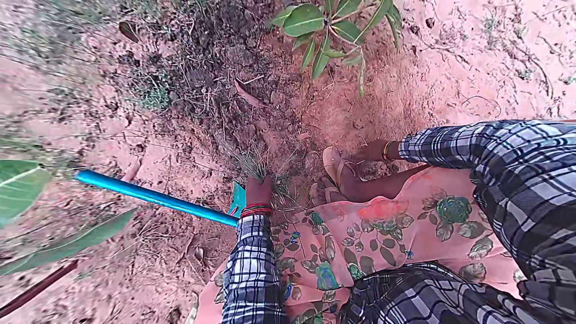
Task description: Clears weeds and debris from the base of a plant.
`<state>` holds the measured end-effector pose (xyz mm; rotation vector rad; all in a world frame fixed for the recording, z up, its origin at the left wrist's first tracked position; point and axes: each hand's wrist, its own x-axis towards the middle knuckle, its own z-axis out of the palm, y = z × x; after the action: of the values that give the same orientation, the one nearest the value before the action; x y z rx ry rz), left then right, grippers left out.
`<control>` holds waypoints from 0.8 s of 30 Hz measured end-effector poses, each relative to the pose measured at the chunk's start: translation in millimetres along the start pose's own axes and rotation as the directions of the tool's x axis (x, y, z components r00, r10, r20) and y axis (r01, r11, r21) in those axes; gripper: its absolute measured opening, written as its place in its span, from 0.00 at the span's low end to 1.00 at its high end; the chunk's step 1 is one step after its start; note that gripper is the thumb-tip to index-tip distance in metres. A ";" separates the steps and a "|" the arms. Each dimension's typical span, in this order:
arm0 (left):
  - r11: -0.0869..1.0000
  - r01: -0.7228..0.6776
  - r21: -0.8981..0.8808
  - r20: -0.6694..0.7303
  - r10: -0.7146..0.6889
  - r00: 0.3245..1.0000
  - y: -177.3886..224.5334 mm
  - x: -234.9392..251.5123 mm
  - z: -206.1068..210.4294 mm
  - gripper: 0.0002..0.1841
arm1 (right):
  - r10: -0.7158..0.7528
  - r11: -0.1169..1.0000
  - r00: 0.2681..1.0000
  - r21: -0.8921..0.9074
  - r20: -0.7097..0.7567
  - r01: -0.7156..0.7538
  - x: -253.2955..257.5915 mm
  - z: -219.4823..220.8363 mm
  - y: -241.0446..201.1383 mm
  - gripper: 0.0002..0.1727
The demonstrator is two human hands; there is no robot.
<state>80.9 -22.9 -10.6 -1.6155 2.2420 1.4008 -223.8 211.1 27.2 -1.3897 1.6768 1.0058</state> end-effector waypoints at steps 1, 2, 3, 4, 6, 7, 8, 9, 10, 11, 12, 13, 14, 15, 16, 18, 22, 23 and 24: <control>1.000 -0.003 -0.011 -0.008 0.003 1.000 -1.7 1.1 1.8 0.21 | -0.072 0.997 0.976 -0.054 -0.204 0.062 31.2 29.9 18.4 0.28; 1.000 -0.004 -0.019 -0.010 0.004 1.000 -2.2 1.9 2.4 0.21 | -0.085 0.992 0.971 -0.106 -0.222 0.063 52.8 39.3 27.2 0.24; 1.000 -0.002 -0.022 -0.006 0.001 1.000 -2.5 2.1 2.6 0.21 | -0.063 0.989 0.986 -0.144 -0.155 0.040 62.1 37.6 27.9 0.20; 1.000 0.002 -0.021 0.000 -0.002 1.000 -3.5 2.4 2.9 0.22 | -0.028 0.989 0.996 -0.148 -0.084 0.015 62.7 32.0 24.3 0.15; 1.000 -0.002 -0.027 -0.003 0.002 1.000 -5.8 4.6 3.5 0.21 | 0.028 0.993 0.999 -0.113 -0.044 -0.033 55.6 22.3 18.5 0.09; 0.999 0.004 -0.032 -0.005 -0.004 1.000 -5.6 4.4 2.9 0.20 | 0.046 0.994 0.997 -0.097 -0.063 -0.052 51.8 18.0 17.6 0.09; 0.999 0.008 -0.038 -0.011 -0.009 1.000 -4.9 3.7 1.8 0.20 | 0.060 0.994 0.994 -0.090 -0.092 -0.068 46.4 10.8 17.0 0.09; 0.999 0.013 -0.039 -0.017 -0.013 1.000 -4.3 3.3 0.7 0.20 | 0.085 0.993 0.988 -0.065 -0.129 -0.094 41.8 1.5 17.9 0.10; 0.999 0.020 -0.040 -0.020 -0.021 1.000 -2.8 2.3 -1.2 0.21 | 0.121 0.992 0.977 -0.015 -0.176 -0.126 37.5 -10.5 19.4 0.10; 0.999 0.025 -0.038 -0.023 -0.026 0.999 -1.8 1.2 -3.5 0.22 | 0.163 0.987 0.957 0.033 -0.239 -0.160 33.8 -24.1 22.1 0.10; 0.999 0.016 -0.044 -0.040 -0.017 0.999 0.3 -1.0 -6.6 0.23 | 0.209 0.978 0.931 0.089 -0.300 -0.191 25.0 -42.8 23.7 0.11; 0.996 -0.018 -0.082 -0.070 0.012 0.997 2.3 -3.2 -10.5 0.22 | 0.258 0.963 0.896 0.175 -0.362 -0.207 10.6 -66.0 23.0 0.14; 0.992 -0.035 -0.124 -0.111 0.022 0.994 2.4 -3.7 -15.0 0.23 | 0.304 0.943 0.851 0.260 -0.428 -0.206 -3.9 -90.1 21.3 0.17; 0.985 -0.029 -0.168 -0.148 0.004 0.989 1.6 -3.9 -19.7 0.24 | 0.342 0.921 0.794 0.346 -0.503 -0.178 -19.5 -112.4 17.6 0.17; 0.978 -0.018 -0.210 -0.186 -0.022 0.982 1.0 -4.8 -24.9 0.25 | 0.372 0.901 0.723 0.415 -0.583 -0.128 -32.2 -130.3 13.6 0.19; 0.957 -0.020 -0.290 -0.254 -0.057 0.966 -0.4 -3.9 -32.9 0.24 | 0.424 0.857 0.584 0.515 -0.693 -0.010 -45.5 -153.9 5.4 0.28; 0.919 -0.014 -0.394 -0.251 -0.093 0.964 2.8 -6.8 -35.5 0.21 | 0.522 0.547 0.605 0.780 -0.602 0.304 -20.4 -158.8 -53.1 0.23; 0.916 -0.022 -0.401 -0.221 -0.074 0.973 3.9 -6.9 -33.1 0.21 | 0.482 0.475 0.696 0.826 -0.533 0.303 -7.4 -154.7 -72.6 0.22; 0.914 -0.030 -0.405 -0.192 -0.053 0.980 4.6 -7.2 -29.7 0.21 | 0.424 0.390 0.777 0.868 -0.465 0.307 4.3 -150.6 -97.9 0.19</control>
<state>93.7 -37.5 13.5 -1.9645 2.1322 1.8825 -135.5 62.7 76.8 -0.8245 2.2197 -0.5853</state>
